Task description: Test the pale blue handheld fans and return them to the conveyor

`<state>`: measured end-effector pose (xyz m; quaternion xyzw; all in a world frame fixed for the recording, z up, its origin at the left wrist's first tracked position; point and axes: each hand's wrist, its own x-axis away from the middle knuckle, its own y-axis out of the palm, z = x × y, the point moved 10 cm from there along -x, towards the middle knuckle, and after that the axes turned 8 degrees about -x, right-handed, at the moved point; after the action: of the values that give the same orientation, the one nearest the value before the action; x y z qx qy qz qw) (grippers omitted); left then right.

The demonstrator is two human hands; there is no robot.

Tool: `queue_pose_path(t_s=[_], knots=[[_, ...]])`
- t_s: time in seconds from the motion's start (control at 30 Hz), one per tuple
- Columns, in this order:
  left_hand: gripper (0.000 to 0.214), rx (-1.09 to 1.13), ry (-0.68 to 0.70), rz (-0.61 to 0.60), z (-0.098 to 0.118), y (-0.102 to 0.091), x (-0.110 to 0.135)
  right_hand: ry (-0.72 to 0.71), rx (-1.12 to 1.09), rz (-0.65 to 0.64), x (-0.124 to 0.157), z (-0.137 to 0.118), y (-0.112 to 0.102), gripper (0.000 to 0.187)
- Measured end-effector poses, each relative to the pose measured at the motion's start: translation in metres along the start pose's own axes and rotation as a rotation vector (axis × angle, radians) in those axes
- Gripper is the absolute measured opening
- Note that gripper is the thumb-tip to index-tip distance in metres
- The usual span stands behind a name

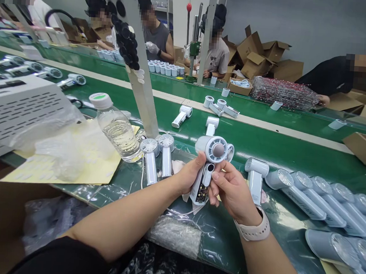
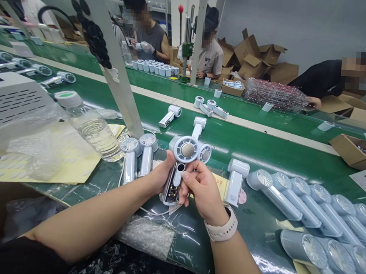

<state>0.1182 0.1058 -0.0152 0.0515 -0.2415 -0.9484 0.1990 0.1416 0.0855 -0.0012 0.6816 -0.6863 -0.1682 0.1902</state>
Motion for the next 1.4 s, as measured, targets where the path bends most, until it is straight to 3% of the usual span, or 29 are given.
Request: queue_pose_path(t_s=[0.2, 0.27, 0.4, 0.5, 0.6, 0.67, 0.73, 0.8, 0.93, 1.03, 1.1, 1.17, 1.23, 1.27, 1.33, 1.4], knots=[[0.085, 0.002, 0.059, 0.010, 0.002, -0.008, -0.001, -0.102, 0.032, 0.037, 0.005, -0.009, -0.002, 0.028], [0.081, 0.024, 0.120, 0.105, 0.007, -0.018, -0.002, -0.177, 0.135, 0.095, 0.008, -0.013, -0.004, 0.026], [0.073, 0.017, 0.294, 0.418, 0.025, -0.047, 0.007, -0.332, 0.519, 0.240, 0.017, -0.023, -0.002, 0.037], [0.074, -0.003, 0.324, 0.506, 0.032, -0.052, 0.011, -0.420, 0.664, 0.249, 0.022, -0.030, 0.007, 0.040], [0.078, 0.012, 0.292, 0.528, 0.031, -0.056, 0.011, -0.484, 0.571, 0.221, 0.026, -0.041, 0.008, 0.013], [0.079, 0.038, 0.290, 0.559, 0.031, -0.062, 0.012, -0.499, 0.340, 0.176, 0.027, -0.047, 0.004, 0.046], [0.077, 0.062, 0.298, 0.550, 0.033, -0.063, 0.011, -0.494, 0.126, 0.154, 0.027, -0.049, -0.003, 0.060], [0.075, 0.067, 0.306, 0.491, 0.037, -0.057, 0.009, -0.472, 0.064, 0.183, 0.025, -0.047, -0.010, 0.056], [0.075, 0.032, 0.347, 0.378, 0.050, -0.042, 0.010, -0.428, 0.200, 0.354, 0.018, -0.038, -0.029, 0.010], [0.072, -0.048, 0.378, 0.279, 0.059, -0.030, 0.016, -0.403, 0.265, 0.517, 0.016, -0.032, -0.049, 0.041], [0.057, -0.165, 0.336, 0.176, 0.059, -0.020, 0.019, -0.271, 0.157, 0.416, 0.004, -0.017, -0.048, 0.054], [0.048, -0.303, 0.302, 0.104, 0.059, -0.015, 0.022, -0.128, 0.051, 0.197, -0.006, -0.004, -0.033, 0.059], [0.056, -0.378, 0.335, 0.143, 0.066, -0.021, 0.023, -0.107, 0.040, 0.083, -0.006, -0.006, -0.025, 0.053], [0.059, -0.378, 0.365, 0.202, 0.072, -0.029, 0.023, -0.136, 0.058, 0.089, -0.004, -0.012, -0.027, 0.050], [0.052, -0.296, 0.413, 0.347, 0.081, -0.046, 0.024, -0.209, 0.088, 0.172, 0.000, -0.025, -0.037, 0.051], [0.041, -0.148, 0.413, 0.418, 0.082, -0.057, 0.023, -0.249, 0.093, 0.277, 0.002, -0.032, -0.049, 0.061]])
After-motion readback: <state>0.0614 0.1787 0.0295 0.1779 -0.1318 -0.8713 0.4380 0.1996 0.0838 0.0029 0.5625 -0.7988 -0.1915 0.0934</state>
